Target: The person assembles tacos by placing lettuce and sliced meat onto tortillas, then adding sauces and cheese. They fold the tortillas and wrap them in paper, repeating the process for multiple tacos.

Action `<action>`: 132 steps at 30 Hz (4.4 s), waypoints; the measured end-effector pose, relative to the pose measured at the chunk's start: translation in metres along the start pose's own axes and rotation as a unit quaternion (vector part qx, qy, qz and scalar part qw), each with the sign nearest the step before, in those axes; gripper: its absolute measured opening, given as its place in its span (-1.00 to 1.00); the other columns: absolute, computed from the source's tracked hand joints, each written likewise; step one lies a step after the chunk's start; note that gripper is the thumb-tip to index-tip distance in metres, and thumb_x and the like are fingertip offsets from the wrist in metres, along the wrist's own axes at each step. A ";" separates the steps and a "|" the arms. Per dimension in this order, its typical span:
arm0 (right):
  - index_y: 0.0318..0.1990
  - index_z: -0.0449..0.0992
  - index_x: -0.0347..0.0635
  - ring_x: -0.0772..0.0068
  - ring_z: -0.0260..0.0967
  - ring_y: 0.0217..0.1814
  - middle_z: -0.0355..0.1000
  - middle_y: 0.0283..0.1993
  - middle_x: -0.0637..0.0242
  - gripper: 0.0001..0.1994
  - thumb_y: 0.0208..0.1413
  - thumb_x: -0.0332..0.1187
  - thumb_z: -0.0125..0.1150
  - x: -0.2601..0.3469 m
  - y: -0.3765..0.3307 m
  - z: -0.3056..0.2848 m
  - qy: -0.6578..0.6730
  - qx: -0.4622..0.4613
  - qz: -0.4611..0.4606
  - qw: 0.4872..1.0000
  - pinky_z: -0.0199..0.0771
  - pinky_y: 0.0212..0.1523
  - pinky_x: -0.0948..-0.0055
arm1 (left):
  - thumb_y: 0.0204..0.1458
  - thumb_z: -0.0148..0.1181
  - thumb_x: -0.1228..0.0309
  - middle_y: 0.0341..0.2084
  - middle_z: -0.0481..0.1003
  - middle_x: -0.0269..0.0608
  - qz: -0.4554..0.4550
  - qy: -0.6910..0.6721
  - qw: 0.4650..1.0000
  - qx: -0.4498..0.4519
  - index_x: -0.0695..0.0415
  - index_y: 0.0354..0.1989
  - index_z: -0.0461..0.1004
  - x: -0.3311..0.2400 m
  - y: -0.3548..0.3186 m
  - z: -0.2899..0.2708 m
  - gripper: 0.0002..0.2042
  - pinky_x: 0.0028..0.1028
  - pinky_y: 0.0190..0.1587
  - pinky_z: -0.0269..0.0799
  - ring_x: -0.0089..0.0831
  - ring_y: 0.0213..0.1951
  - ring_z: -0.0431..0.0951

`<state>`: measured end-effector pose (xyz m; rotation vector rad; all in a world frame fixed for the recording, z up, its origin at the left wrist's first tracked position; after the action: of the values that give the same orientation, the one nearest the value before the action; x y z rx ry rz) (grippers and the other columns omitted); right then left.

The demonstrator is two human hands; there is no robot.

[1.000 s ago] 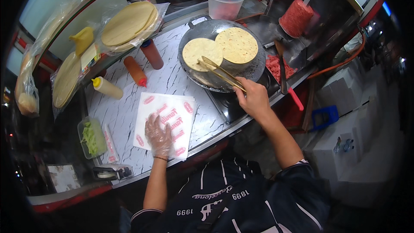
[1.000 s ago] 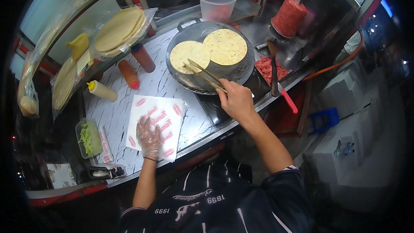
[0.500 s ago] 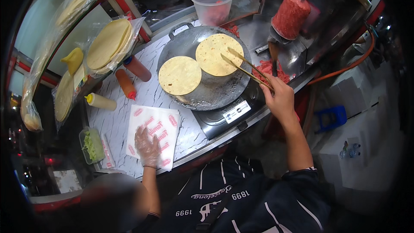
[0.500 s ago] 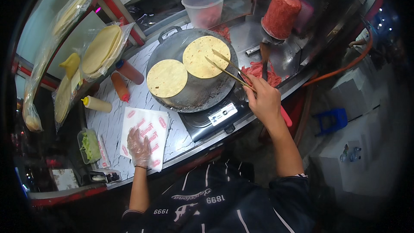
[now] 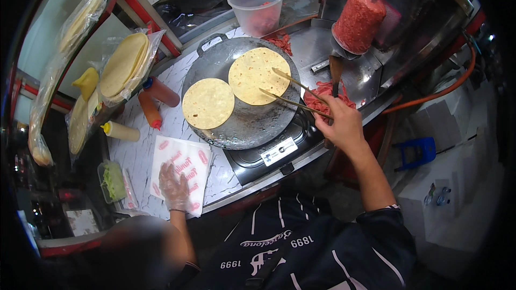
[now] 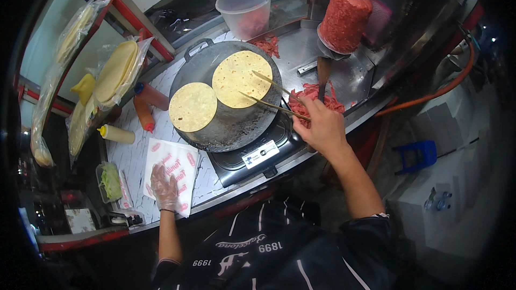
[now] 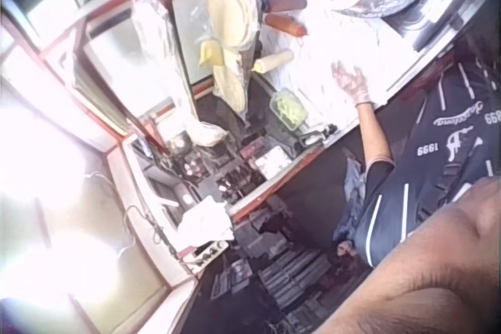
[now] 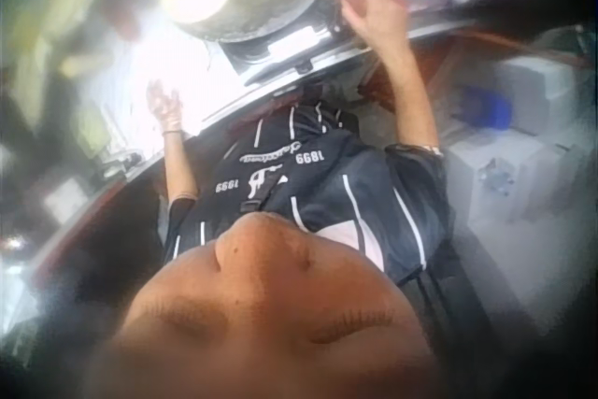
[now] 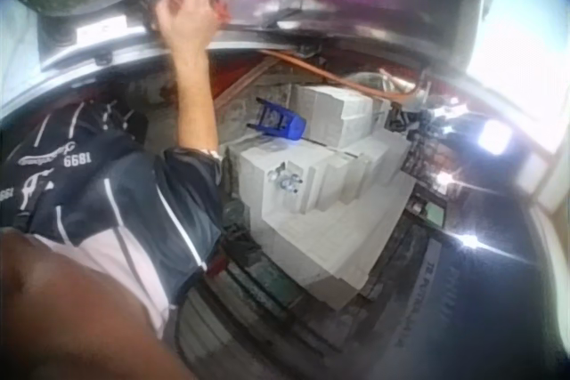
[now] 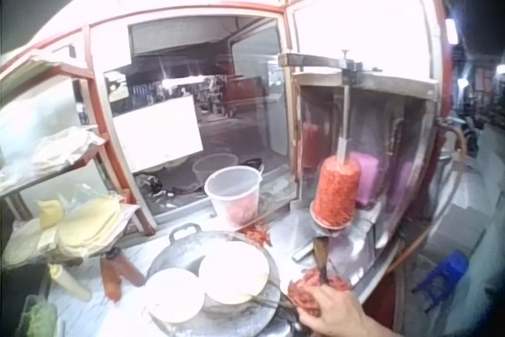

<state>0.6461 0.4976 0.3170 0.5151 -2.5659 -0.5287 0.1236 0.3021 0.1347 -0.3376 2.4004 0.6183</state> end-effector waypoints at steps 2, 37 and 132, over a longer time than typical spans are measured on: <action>0.23 0.57 -0.05 -0.06 0.65 -0.24 0.61 -0.12 0.15 -0.49 0.14 -0.16 0.49 -0.003 0.004 -0.011 0.037 -0.044 -0.015 0.998 0.64 -0.24 0.05 | 0.21 0.29 0.39 0.40 0.33 0.07 0.009 0.039 0.999 0.006 0.37 0.33 0.42 0.001 -0.001 -0.001 -0.46 -0.14 0.50 0.24 -0.01 0.47 0.28; 0.49 0.27 -0.30 0.74 0.09 -0.45 0.41 -0.14 0.43 -0.49 0.45 -0.35 -0.01 0.051 -0.047 -0.036 0.543 0.088 0.196 0.812 0.11 -0.44 0.68 | 0.24 0.28 0.30 0.35 0.40 0.02 0.129 0.107 0.986 0.020 0.24 0.33 0.41 0.024 -0.001 -0.007 -0.49 0.02 0.52 0.15 0.11 0.45 0.29; 0.20 0.66 -0.12 0.00 0.55 -0.29 0.61 -0.23 0.04 -0.61 0.23 -0.32 0.41 0.072 0.057 0.001 0.115 -0.002 -0.020 0.993 0.51 -0.21 0.20 | 0.34 0.21 0.50 0.20 0.58 0.01 -0.128 -0.071 0.985 -0.092 0.34 0.25 0.53 0.035 0.000 -0.157 -0.66 -0.25 0.35 0.38 -0.20 0.22 0.55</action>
<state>0.5719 0.5149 0.3674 0.5910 -2.3386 -0.4599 0.0161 0.2195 0.2212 -0.6477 2.1241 0.7188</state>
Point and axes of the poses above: each hand's wrist, its own y-axis towards the middle knuckle, its own z-axis out of the palm, x = y × z, the point moved 1 cm from there along y, towards the middle knuckle
